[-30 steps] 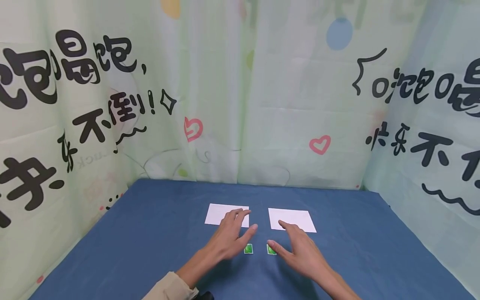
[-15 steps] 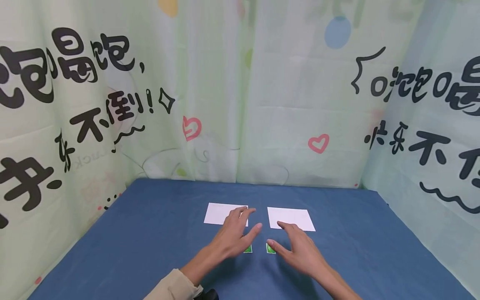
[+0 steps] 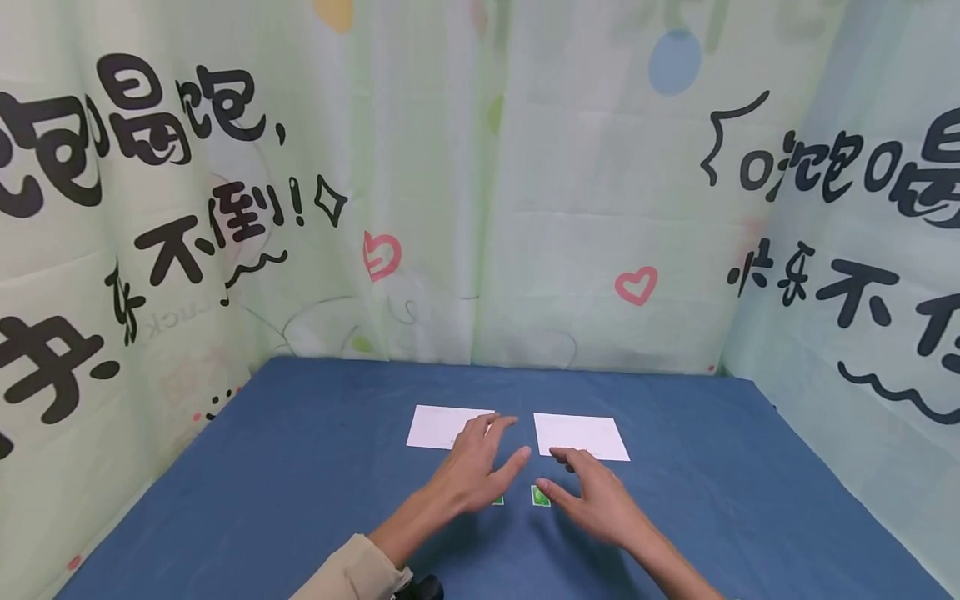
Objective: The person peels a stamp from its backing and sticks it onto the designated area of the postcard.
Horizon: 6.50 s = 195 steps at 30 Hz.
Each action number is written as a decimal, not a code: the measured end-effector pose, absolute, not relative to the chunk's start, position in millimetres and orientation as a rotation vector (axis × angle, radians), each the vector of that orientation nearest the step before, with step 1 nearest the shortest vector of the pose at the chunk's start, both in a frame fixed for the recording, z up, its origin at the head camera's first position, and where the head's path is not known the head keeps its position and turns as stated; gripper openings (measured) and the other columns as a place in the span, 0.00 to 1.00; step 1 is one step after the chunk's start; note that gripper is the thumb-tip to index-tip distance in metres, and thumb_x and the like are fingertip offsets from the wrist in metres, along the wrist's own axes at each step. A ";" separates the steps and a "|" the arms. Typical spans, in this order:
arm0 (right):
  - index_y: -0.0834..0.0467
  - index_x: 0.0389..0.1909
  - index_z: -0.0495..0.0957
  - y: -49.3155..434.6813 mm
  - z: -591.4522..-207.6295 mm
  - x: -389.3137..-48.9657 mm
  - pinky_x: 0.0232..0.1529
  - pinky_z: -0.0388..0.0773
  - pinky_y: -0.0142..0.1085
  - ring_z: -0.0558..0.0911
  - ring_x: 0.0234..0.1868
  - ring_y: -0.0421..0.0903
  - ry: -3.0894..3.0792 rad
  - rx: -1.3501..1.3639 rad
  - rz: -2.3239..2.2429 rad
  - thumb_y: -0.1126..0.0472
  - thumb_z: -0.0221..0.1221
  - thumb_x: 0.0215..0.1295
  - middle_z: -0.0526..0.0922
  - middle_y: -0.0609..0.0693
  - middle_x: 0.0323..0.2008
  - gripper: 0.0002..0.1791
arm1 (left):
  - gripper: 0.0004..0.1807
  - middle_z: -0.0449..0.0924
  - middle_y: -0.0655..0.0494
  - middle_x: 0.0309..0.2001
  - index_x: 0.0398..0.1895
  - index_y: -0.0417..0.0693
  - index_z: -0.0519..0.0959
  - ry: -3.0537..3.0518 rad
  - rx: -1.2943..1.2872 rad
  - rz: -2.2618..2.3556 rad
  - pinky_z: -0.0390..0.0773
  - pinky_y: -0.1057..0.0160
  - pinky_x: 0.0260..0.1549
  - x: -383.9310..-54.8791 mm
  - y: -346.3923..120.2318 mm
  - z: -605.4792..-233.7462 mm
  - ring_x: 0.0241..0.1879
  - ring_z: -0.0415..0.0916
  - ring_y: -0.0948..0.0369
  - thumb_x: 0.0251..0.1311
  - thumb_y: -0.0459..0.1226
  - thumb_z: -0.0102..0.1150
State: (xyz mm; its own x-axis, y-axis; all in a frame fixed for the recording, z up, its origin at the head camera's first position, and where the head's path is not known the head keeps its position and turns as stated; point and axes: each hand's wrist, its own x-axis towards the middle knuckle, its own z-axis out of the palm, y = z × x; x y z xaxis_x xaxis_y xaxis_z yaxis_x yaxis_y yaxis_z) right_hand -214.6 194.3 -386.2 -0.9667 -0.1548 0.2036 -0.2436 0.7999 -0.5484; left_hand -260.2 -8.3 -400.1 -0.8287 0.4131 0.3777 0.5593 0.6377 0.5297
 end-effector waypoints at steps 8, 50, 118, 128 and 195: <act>0.64 0.64 0.76 196.3 -389.2 -217.2 0.54 0.77 0.57 0.81 0.56 0.58 -2.836 0.321 0.881 0.52 0.68 0.66 0.82 0.57 0.56 0.30 | 0.32 0.67 0.40 0.71 0.73 0.48 0.69 -2.646 -0.793 -0.967 0.63 0.39 0.68 -261.0 -5.6 -399.3 0.72 0.63 0.45 0.74 0.55 0.49; 0.62 0.55 0.82 199.9 -396.1 -229.2 0.48 0.80 0.54 0.85 0.46 0.55 -2.898 0.376 0.905 0.54 0.70 0.63 0.84 0.54 0.48 0.24 | 0.29 0.71 0.39 0.66 0.70 0.43 0.71 -2.698 -0.776 -0.934 0.66 0.41 0.66 -281.2 9.2 -409.2 0.68 0.66 0.43 0.73 0.50 0.53; 0.56 0.37 0.84 202.7 -399.7 -241.0 0.36 0.75 0.47 0.78 0.32 0.46 -2.939 0.612 0.541 0.52 0.73 0.58 0.78 0.48 0.33 0.14 | 0.26 0.76 0.43 0.60 0.69 0.51 0.73 -2.907 -0.828 -0.471 0.72 0.50 0.62 -311.1 40.2 -421.9 0.62 0.71 0.49 0.72 0.48 0.55; 0.57 0.37 0.84 203.6 -401.0 -241.9 0.37 0.77 0.48 0.81 0.34 0.48 -2.905 0.665 0.508 0.52 0.73 0.58 0.80 0.47 0.33 0.13 | 0.26 0.78 0.45 0.57 0.69 0.53 0.74 -2.933 -0.888 -0.371 0.74 0.51 0.59 -314.5 43.7 -421.9 0.58 0.74 0.50 0.71 0.49 0.55; 0.51 0.22 0.79 191.7 -402.0 -247.1 0.25 0.72 0.42 0.70 0.23 0.41 -2.906 0.533 0.372 0.64 0.73 0.54 0.73 0.42 0.23 0.12 | 0.18 0.75 0.48 0.52 0.60 0.58 0.82 -3.010 -0.786 -0.227 0.75 0.51 0.57 -318.6 54.3 -411.5 0.53 0.71 0.53 0.70 0.46 0.59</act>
